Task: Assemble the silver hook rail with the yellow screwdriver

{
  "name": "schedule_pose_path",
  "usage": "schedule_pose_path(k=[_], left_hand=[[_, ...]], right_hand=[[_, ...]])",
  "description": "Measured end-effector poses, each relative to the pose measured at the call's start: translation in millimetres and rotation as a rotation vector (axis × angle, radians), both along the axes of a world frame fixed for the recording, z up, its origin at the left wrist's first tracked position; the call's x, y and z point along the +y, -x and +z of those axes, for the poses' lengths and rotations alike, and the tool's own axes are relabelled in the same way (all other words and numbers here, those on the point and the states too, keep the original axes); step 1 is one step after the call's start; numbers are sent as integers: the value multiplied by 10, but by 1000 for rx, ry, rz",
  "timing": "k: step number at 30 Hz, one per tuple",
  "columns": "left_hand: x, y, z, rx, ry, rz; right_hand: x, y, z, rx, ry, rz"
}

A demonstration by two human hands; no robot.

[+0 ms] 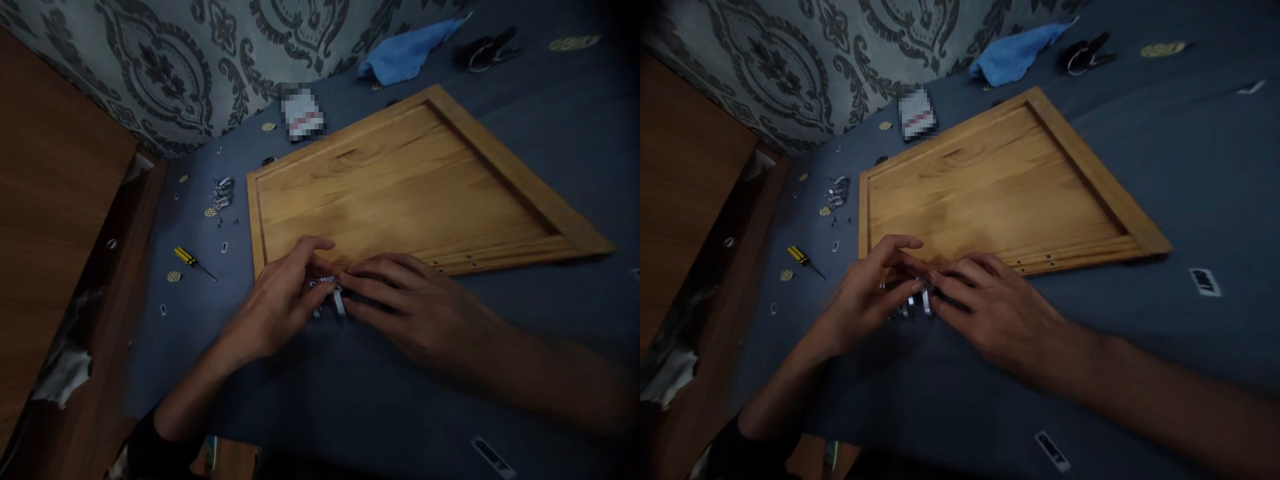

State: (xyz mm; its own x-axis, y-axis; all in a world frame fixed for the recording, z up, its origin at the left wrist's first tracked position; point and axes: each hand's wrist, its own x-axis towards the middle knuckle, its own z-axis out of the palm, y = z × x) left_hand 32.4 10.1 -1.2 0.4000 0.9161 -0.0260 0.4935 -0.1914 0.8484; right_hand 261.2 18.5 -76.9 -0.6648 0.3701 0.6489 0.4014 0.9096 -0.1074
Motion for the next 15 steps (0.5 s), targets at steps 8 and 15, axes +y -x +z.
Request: schedule_pose_path(k=[8, 15], left_hand=[[91, -28, -13, -10, 87, 7], [92, -58, -14, 50, 41, 19]], right_hand=[[5, 23, 24, 16, -16, 13], [8, 11, 11, -12, 18, 3]])
